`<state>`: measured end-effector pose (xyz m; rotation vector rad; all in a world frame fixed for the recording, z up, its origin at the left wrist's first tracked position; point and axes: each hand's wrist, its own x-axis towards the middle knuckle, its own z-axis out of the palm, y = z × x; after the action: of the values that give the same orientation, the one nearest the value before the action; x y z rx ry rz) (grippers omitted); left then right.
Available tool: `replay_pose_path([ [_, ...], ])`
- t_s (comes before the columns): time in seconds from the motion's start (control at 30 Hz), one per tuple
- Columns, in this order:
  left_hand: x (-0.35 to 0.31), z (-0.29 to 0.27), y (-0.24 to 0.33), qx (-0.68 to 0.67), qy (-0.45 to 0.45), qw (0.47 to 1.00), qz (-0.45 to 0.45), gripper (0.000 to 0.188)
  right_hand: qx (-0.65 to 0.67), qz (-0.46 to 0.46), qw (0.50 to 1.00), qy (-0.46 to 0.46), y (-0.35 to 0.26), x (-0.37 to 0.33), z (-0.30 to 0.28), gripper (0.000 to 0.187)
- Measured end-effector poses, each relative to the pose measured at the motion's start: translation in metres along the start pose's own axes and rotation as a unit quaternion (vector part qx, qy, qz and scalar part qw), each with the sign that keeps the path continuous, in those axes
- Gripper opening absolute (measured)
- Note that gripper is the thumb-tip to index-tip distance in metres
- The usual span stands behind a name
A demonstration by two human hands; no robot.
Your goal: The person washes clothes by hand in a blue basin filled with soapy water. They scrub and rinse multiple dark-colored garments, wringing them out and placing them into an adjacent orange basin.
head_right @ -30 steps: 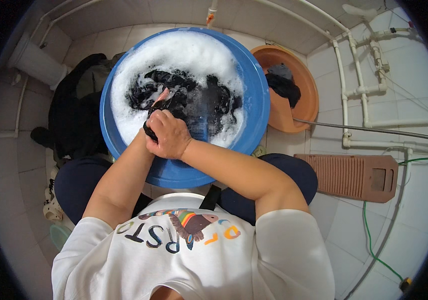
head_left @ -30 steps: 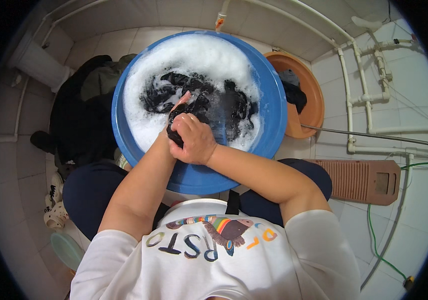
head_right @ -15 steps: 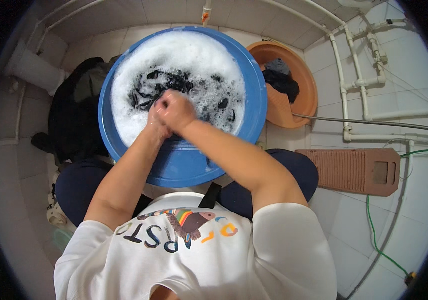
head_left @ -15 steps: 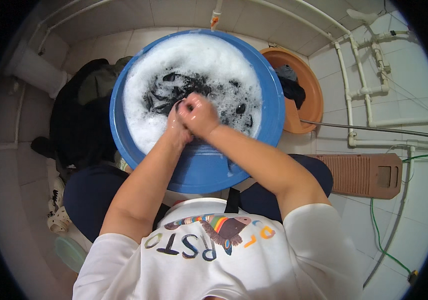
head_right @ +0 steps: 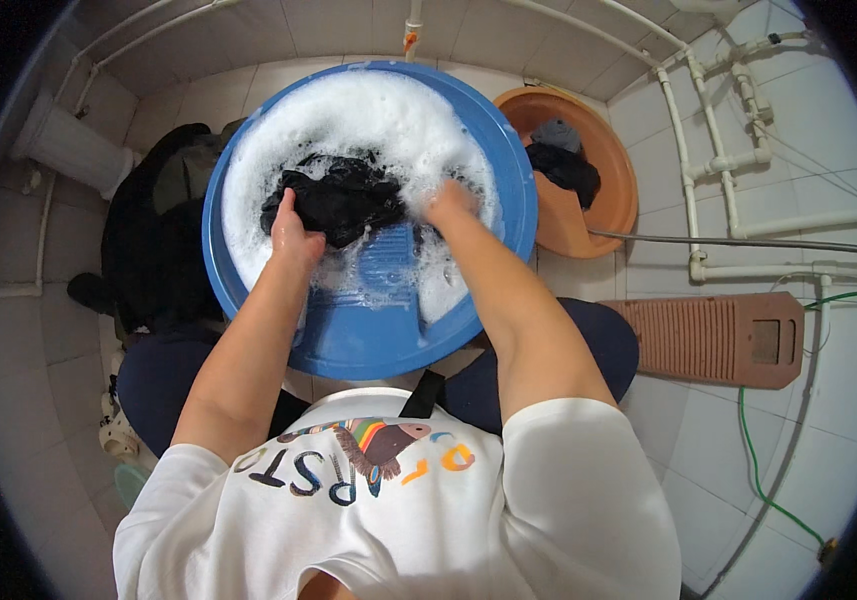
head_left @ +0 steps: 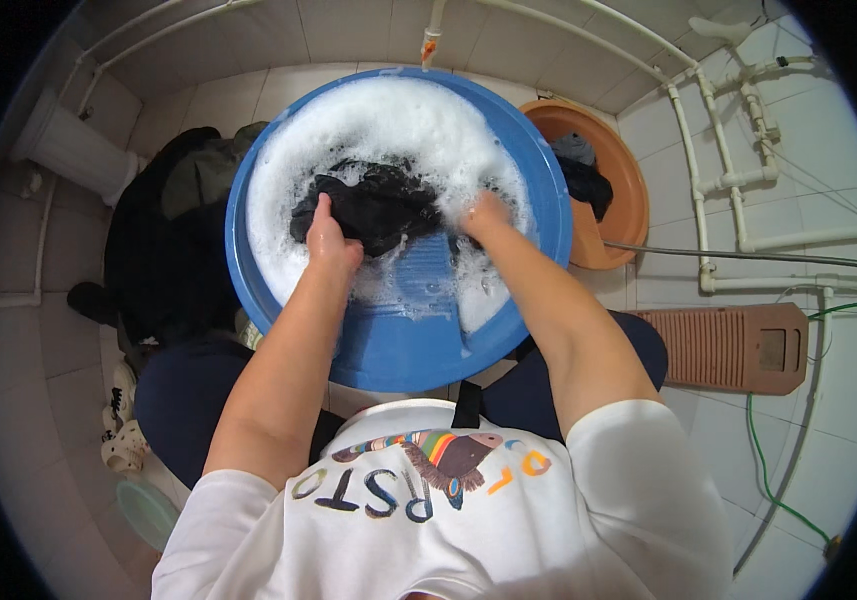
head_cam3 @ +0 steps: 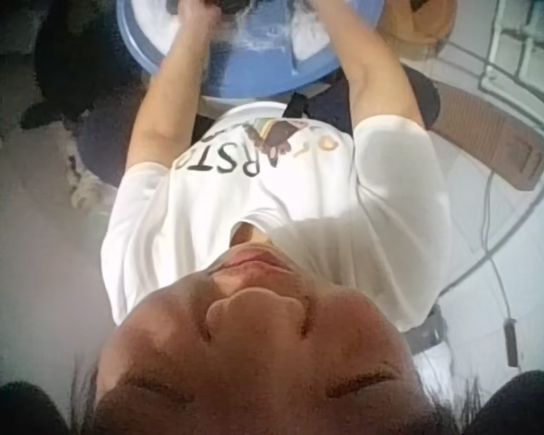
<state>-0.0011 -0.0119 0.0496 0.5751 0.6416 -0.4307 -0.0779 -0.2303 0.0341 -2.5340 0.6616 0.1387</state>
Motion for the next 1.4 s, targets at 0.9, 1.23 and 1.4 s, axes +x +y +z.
replay_pose_path([
  [0.9,-0.037,0.023,-0.011,0.125,-0.05,0.983,-0.122,0.026,0.087,-0.088,0.979,0.162,-0.093,-0.029,0.002,0.035],
  [1.23,-0.027,0.011,0.066,0.924,-0.069,0.376,0.02,0.061,0.116,-0.005,0.982,-0.151,0.008,0.003,-0.017,0.06],
  [1.4,-0.084,0.08,0.039,0.905,-0.151,0.335,0.215,0.035,-0.147,0.029,0.989,0.004,-0.004,-0.002,0.016,0.059],
])
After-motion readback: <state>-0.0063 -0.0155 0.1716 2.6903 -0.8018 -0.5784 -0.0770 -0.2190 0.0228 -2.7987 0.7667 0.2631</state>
